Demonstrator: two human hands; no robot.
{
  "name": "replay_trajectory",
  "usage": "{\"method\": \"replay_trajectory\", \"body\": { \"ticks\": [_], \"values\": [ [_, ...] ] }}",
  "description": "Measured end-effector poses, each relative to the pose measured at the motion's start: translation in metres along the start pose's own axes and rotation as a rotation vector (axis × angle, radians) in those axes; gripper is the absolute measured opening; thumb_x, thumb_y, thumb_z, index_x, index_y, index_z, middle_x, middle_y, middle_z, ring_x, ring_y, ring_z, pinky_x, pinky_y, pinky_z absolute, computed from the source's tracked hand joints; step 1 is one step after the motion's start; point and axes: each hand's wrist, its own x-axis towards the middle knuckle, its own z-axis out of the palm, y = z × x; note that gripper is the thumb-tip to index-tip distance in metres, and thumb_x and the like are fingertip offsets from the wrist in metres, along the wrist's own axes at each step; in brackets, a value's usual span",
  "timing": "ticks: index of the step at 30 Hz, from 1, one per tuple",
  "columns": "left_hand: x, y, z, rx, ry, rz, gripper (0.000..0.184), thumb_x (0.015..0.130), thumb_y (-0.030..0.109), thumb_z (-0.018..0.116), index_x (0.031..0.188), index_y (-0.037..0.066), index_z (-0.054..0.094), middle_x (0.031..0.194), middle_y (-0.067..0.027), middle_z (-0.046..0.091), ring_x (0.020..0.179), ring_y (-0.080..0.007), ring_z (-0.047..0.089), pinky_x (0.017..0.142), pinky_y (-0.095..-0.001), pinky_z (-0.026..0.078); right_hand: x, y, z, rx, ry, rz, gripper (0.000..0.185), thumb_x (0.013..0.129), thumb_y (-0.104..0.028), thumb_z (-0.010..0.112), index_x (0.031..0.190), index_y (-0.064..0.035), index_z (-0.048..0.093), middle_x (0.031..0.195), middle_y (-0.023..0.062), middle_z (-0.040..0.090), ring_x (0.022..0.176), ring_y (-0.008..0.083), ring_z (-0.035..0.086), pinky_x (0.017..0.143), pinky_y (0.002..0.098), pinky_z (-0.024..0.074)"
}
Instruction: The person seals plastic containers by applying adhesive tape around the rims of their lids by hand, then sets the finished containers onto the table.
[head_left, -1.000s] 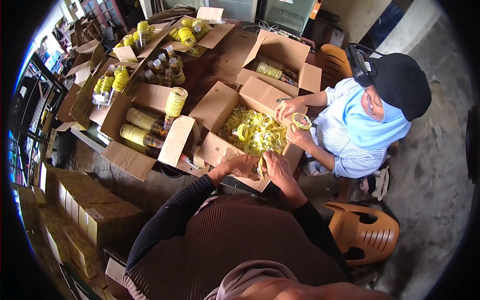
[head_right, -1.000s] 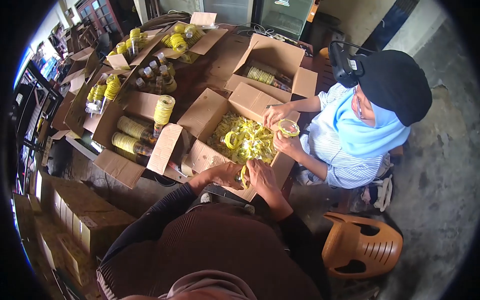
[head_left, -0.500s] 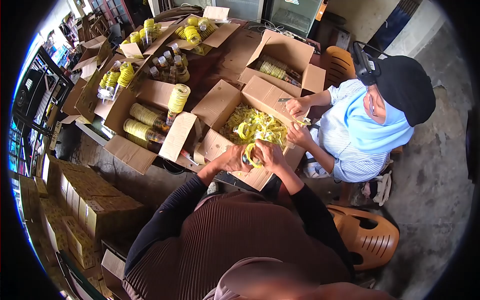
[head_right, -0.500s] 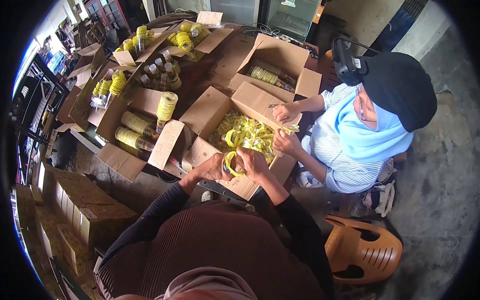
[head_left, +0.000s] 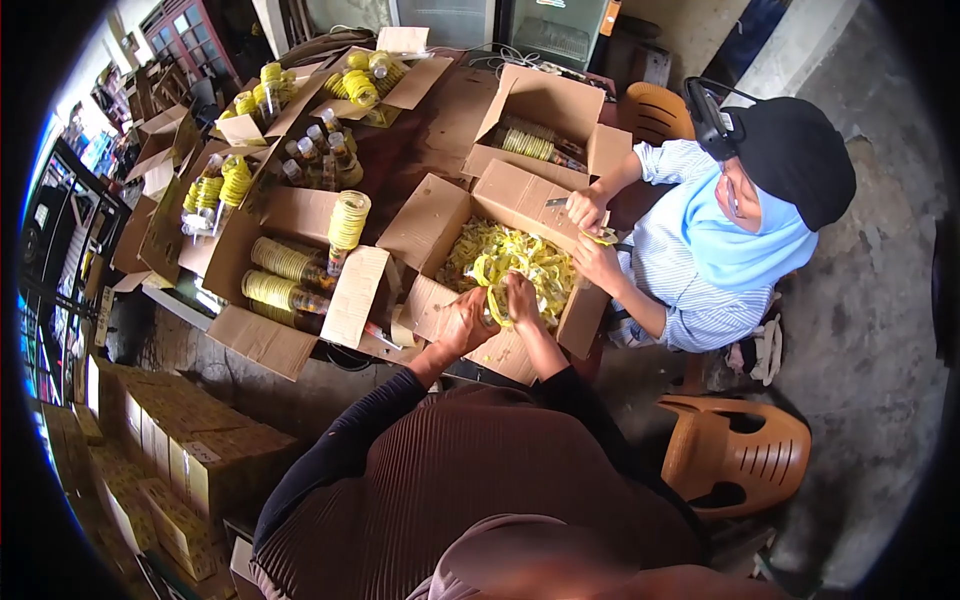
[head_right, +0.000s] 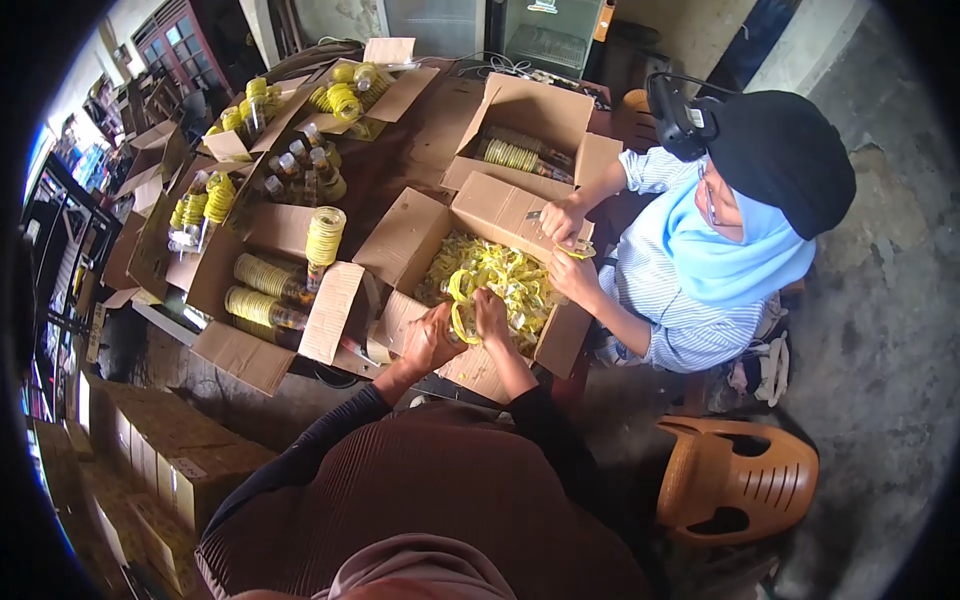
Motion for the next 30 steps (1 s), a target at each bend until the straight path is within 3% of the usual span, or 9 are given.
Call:
{"method": "replay_trajectory", "body": {
  "ticks": [5, 8, 10, 11, 15, 18, 21, 24, 30],
  "values": [
    [-0.006, -0.018, 0.014, 0.012, -0.050, -0.023, 0.046, 0.064, 0.021, 0.072, 0.103, 0.004, 0.054, 0.088, -0.0157, 0.063, 0.083, -0.0343, 0.063, 0.068, -0.0440, 0.052, -0.001, 0.023, 0.001, -0.237, 0.000, 0.166, 0.042, 0.092, -0.035, 0.044, 0.081, 0.0025, 0.059, 0.070, 0.0237, 0.058, 0.071, 0.0421, 0.057, 0.068, 0.0478, 0.0419],
    [-0.006, -0.014, 0.009, -0.017, -0.083, -0.050, 0.050, 0.065, 0.024, 0.075, 0.105, 0.004, 0.053, 0.093, -0.0160, 0.063, 0.087, -0.0346, 0.063, 0.072, -0.0436, 0.052, -0.001, 0.048, -0.001, -0.490, 0.245, -0.107, 0.038, 0.092, -0.031, 0.045, 0.079, 0.0027, 0.058, 0.072, 0.0206, 0.061, 0.069, 0.0341, 0.059, 0.061, 0.0446, 0.0433],
    [-0.008, -0.015, 0.002, -0.041, -0.096, -0.049, 0.053, 0.066, 0.027, 0.077, 0.106, 0.004, 0.053, 0.095, -0.0163, 0.063, 0.089, -0.0350, 0.063, 0.074, -0.0434, 0.052, 0.025, 0.115, -0.041, -0.818, 0.281, -0.030, 0.025, 0.094, -0.017, 0.044, 0.083, -0.0015, 0.059, 0.077, 0.0219, 0.061, 0.072, 0.0391, 0.062, 0.064, 0.0456, 0.0488],
    [-0.009, -0.018, -0.001, -0.047, -0.094, -0.005, 0.055, 0.066, 0.029, 0.078, 0.107, 0.004, 0.052, 0.097, -0.0169, 0.062, 0.091, -0.0354, 0.062, 0.076, -0.0436, 0.052, 0.020, 0.104, -0.054, -0.751, 0.415, 0.061, 0.026, 0.094, -0.020, 0.045, 0.084, -0.0007, 0.059, 0.075, 0.0195, 0.062, 0.068, 0.0340, 0.063, 0.063, 0.0435, 0.0491],
    [-0.010, -0.029, -0.014, -0.121, -0.119, 0.016, 0.062, 0.067, 0.029, 0.078, 0.113, 0.001, 0.047, 0.099, -0.0206, 0.059, 0.095, -0.0389, 0.059, 0.079, -0.0455, 0.050, -0.010, 0.036, -0.074, -0.373, 0.176, 0.120, 0.029, 0.091, -0.026, 0.056, 0.080, 0.0005, 0.057, 0.065, 0.0104, 0.060, 0.058, 0.0228, 0.058, 0.056, 0.0335, 0.0442],
    [-0.011, -0.047, 0.001, -0.223, -0.090, 0.074, 0.068, 0.071, 0.028, 0.074, 0.119, -0.006, 0.040, 0.106, -0.0266, 0.053, 0.101, -0.0435, 0.053, 0.086, -0.0466, 0.046, -0.025, 0.018, -0.063, -0.328, 0.180, 0.062, 0.017, 0.081, -0.012, 0.070, 0.085, 0.0000, 0.059, 0.064, 0.0061, 0.058, 0.058, 0.0104, 0.053, 0.052, 0.0267, 0.0414],
    [-0.007, -0.055, 0.004, -0.275, -0.141, 0.112, 0.076, 0.073, 0.023, 0.071, 0.128, -0.008, 0.029, 0.113, -0.0293, 0.046, 0.107, -0.0441, 0.046, 0.094, -0.0465, 0.040, -0.030, 0.017, -0.053, -0.212, 0.183, 0.075, 0.014, 0.083, -0.010, 0.068, 0.087, 0.0003, 0.059, 0.071, 0.0064, 0.060, 0.063, 0.0118, 0.056, 0.055, 0.0260, 0.0431],
    [0.000, -0.064, 0.008, -0.291, -0.185, 0.153, 0.080, 0.072, 0.019, 0.072, 0.132, -0.008, 0.026, 0.114, -0.0292, 0.047, 0.107, -0.0439, 0.047, 0.094, -0.0463, 0.040, -0.025, 0.018, -0.042, -0.294, 0.270, -0.194, 0.015, 0.085, -0.009, 0.066, 0.090, 0.0007, 0.057, 0.080, 0.0078, 0.061, 0.069, 0.0151, 0.059, 0.059, 0.0284, 0.0454],
    [0.012, -0.059, 0.015, -0.317, -0.191, 0.277, 0.075, 0.068, 0.018, 0.080, 0.125, -0.003, 0.038, 0.108, -0.0223, 0.055, 0.099, -0.0381, 0.055, 0.088, -0.0425, 0.046, -0.055, -0.086, -0.034, -0.692, -0.044, -0.299, 0.026, 0.081, -0.019, 0.071, 0.083, -0.0013, 0.052, 0.077, 0.0145, 0.057, 0.072, 0.0293, 0.059, 0.064, 0.0392, 0.0461]
  ]
}}
